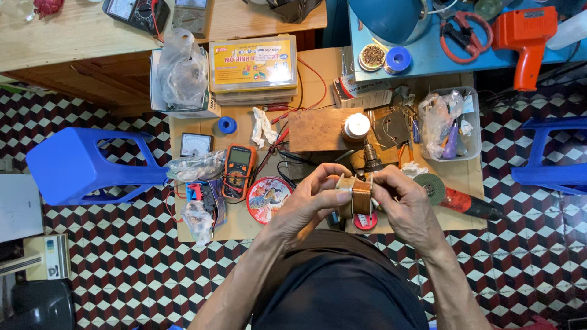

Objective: The person holds a small electrical component with copper windings and repeatedly adjusts and aligns its parts by hand. The person rotates the component to inspect different sides and manipulates small tabs or wires attached to it.

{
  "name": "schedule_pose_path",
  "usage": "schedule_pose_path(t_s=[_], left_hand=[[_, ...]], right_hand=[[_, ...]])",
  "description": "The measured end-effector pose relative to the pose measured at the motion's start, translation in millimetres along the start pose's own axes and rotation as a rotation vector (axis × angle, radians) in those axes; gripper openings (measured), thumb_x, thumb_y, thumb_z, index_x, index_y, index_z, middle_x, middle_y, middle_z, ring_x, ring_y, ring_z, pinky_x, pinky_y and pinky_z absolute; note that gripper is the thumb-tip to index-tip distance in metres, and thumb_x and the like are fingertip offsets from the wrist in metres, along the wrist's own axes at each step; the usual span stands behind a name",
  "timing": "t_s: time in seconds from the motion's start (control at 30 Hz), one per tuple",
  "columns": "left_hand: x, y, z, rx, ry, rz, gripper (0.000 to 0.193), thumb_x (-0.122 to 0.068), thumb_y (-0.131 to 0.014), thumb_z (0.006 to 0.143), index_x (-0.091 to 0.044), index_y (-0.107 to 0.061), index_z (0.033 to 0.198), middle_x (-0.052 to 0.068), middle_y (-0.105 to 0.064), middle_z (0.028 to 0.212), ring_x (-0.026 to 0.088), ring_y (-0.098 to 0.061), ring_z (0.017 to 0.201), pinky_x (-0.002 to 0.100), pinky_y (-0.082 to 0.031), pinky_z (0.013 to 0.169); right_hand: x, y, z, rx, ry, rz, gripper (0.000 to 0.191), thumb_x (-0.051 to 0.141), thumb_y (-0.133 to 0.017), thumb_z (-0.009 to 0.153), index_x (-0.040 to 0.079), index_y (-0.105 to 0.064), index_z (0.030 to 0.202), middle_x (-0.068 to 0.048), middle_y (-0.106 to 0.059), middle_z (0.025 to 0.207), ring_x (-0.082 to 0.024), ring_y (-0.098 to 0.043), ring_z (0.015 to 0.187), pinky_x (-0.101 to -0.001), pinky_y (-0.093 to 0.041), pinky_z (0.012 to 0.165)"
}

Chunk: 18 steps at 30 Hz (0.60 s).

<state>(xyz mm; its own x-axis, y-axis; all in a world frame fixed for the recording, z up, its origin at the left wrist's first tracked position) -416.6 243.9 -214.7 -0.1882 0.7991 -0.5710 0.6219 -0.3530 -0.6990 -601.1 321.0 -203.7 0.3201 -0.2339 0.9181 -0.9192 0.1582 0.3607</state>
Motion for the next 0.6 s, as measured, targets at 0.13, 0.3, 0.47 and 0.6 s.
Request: schedule_pose_path(t_s=[0.13, 0.3, 0.47, 0.6], left_hand=[[-3.0, -0.3, -9.7, 0.057, -0.018, 0.127, 0.061, -0.02, -0.082, 0.08, -0.007, -0.05, 0.131, 0.008, -0.063, 0.121, 0.017, -0.063, 0.115, 0.033, -0.052, 0.1], [-0.5, 0.4, -17.6, 0.152, -0.023, 0.232, 0.063, -0.015, -0.084, 0.08, -0.006, -0.05, 0.132, 0.01, -0.064, 0.125, 0.017, -0.062, 0.119, 0.033, -0.051, 0.107], [5.3, 2.3, -22.5, 0.128, -0.036, 0.255, 0.063, -0.012, -0.085, 0.079, -0.007, -0.05, 0.132, 0.009, -0.063, 0.126, 0.016, -0.062, 0.12, 0.033, -0.05, 0.107], [4.9, 4.1, -21.8, 0.125, -0.048, 0.26, 0.063, -0.011, -0.084, 0.079, -0.007, -0.05, 0.131, 0.009, -0.063, 0.126, 0.017, -0.062, 0.12, 0.034, -0.05, 0.107]], right_hand=[[15.0, 7.4, 0.9, 0.038, 0.054, -0.036, 0.014, 0.014, -0.065, 0.098, 0.002, -0.07, 0.101, 0.0, -0.061, 0.082, -0.006, -0.056, 0.069, -0.024, -0.048, 0.059], [29.6, 16.2, 1.3, 0.054, 0.09, -0.071, 0.018, 0.018, -0.068, 0.097, 0.0, -0.07, 0.101, 0.0, -0.061, 0.08, -0.007, -0.052, 0.067, -0.0247, -0.044, 0.059], [34.4, 14.6, -0.6, 0.052, 0.065, -0.106, 0.02, 0.02, -0.069, 0.097, 0.0, -0.071, 0.098, -0.001, -0.06, 0.079, -0.008, -0.051, 0.064, -0.0257, -0.042, 0.056], [38.0, 12.3, -1.6, 0.045, 0.097, -0.116, 0.019, 0.02, -0.068, 0.096, 0.001, -0.071, 0.098, 0.001, -0.06, 0.079, -0.006, -0.054, 0.065, -0.0245, -0.044, 0.055]])
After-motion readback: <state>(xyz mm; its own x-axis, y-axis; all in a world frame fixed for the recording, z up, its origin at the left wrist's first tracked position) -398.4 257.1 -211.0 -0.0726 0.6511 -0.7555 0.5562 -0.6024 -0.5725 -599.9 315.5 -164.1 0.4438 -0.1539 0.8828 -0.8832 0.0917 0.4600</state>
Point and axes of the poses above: each hand's wrist, its own z-axis towards the middle knuckle, its own y-axis out of the back of the hand, x = y × z, the point moved 3 cm from there along z, towards the middle knuckle
